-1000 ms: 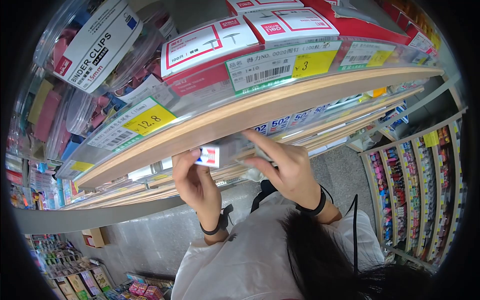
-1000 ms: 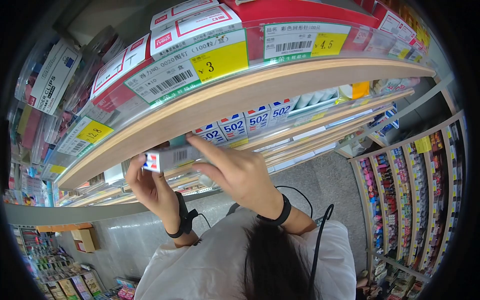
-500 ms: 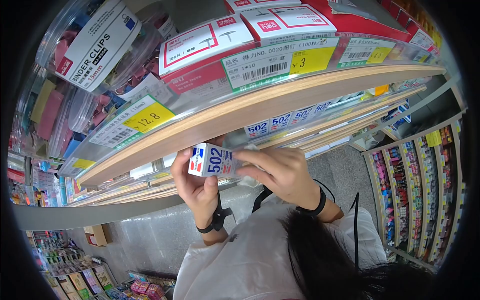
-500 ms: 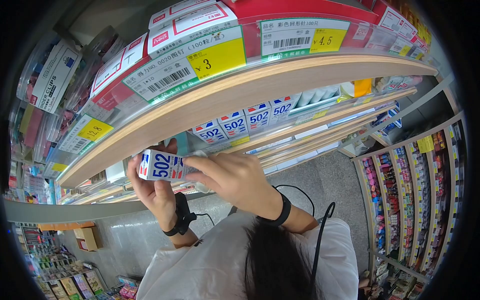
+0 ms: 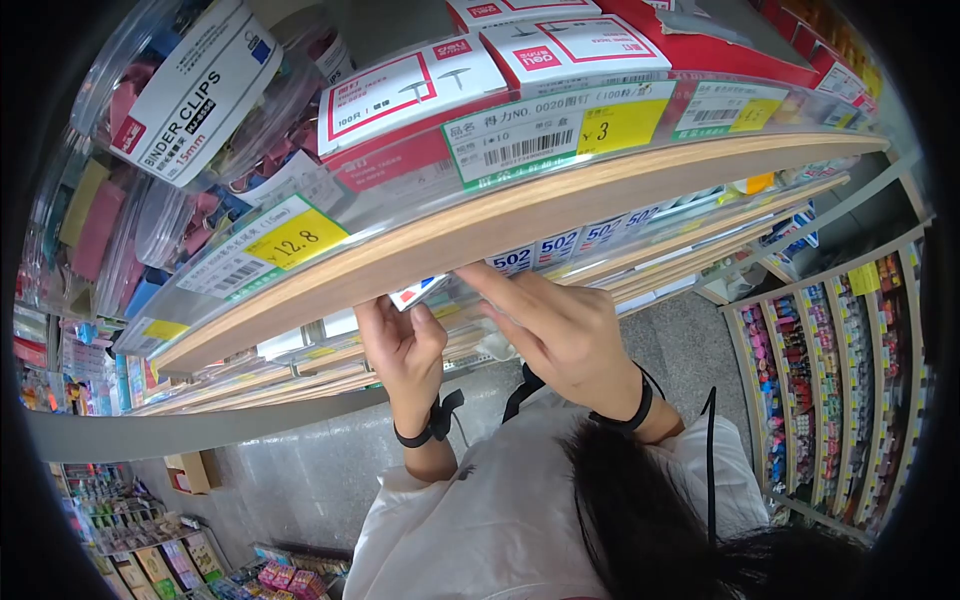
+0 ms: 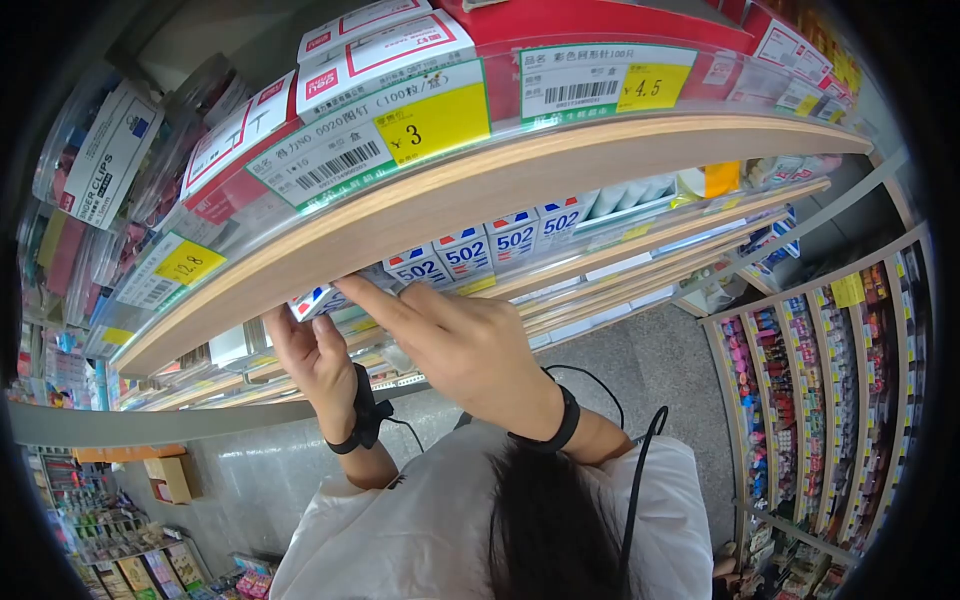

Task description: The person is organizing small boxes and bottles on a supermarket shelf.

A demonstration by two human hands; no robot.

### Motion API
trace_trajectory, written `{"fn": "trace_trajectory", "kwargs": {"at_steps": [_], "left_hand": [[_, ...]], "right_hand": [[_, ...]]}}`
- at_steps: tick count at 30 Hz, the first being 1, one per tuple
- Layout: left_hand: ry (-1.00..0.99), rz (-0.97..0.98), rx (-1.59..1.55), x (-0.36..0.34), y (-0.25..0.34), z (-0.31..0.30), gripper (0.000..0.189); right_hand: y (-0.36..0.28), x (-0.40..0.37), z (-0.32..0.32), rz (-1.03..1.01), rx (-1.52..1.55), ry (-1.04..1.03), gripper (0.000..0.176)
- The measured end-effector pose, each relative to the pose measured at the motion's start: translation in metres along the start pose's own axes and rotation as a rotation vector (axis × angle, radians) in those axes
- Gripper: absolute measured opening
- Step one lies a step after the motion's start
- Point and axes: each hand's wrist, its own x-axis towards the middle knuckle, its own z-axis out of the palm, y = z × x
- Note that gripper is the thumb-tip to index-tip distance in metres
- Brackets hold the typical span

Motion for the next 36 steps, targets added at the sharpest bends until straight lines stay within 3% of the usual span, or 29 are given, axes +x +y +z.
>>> {"fn": "trace_trajectory", "kwargs": {"at_steps": [7, 9, 13, 28, 30, 34, 36], "left_hand": [[-0.108, -0.055, 0.071, 0.001, -0.015, -0.002, 0.053], [-0.029, -0.055, 0.122, 0.002, -0.015, 0.002, 0.04], [-0.012, -0.08, 0.146, 0.005, -0.01, 0.004, 0.035], [-0.064, 0.058, 0.531, 0.01, -0.008, 0.001, 0.029], [-0.155, -0.012, 0.634, 0.008, -0.006, -0.001, 0.038], [-0.197, 0.037, 0.663, 0.014, 0.001, 0.001, 0.033], [-0.29, -0.204, 0.559, 0.02, 0.007, 0.0, 0.031]], "right_hand": [[0.01, -0.003, 0.008, 0.011, -0.002, 0.037, 0.047], [0.017, -0.005, 0.011, -0.065, -0.063, 0.056, 0.06], [0.018, -0.006, 0.013, -0.049, -0.062, 0.059, 0.058], [0.021, -0.006, 0.011, -0.041, -0.095, 0.04, 0.055], [0.02, -0.006, 0.009, -0.028, -0.124, 0.011, 0.05], [0.013, -0.002, 0.007, 0.022, -0.026, 0.073, 0.039], [0.013, -0.002, 0.007, 0.008, -0.011, 0.071, 0.039]]}}
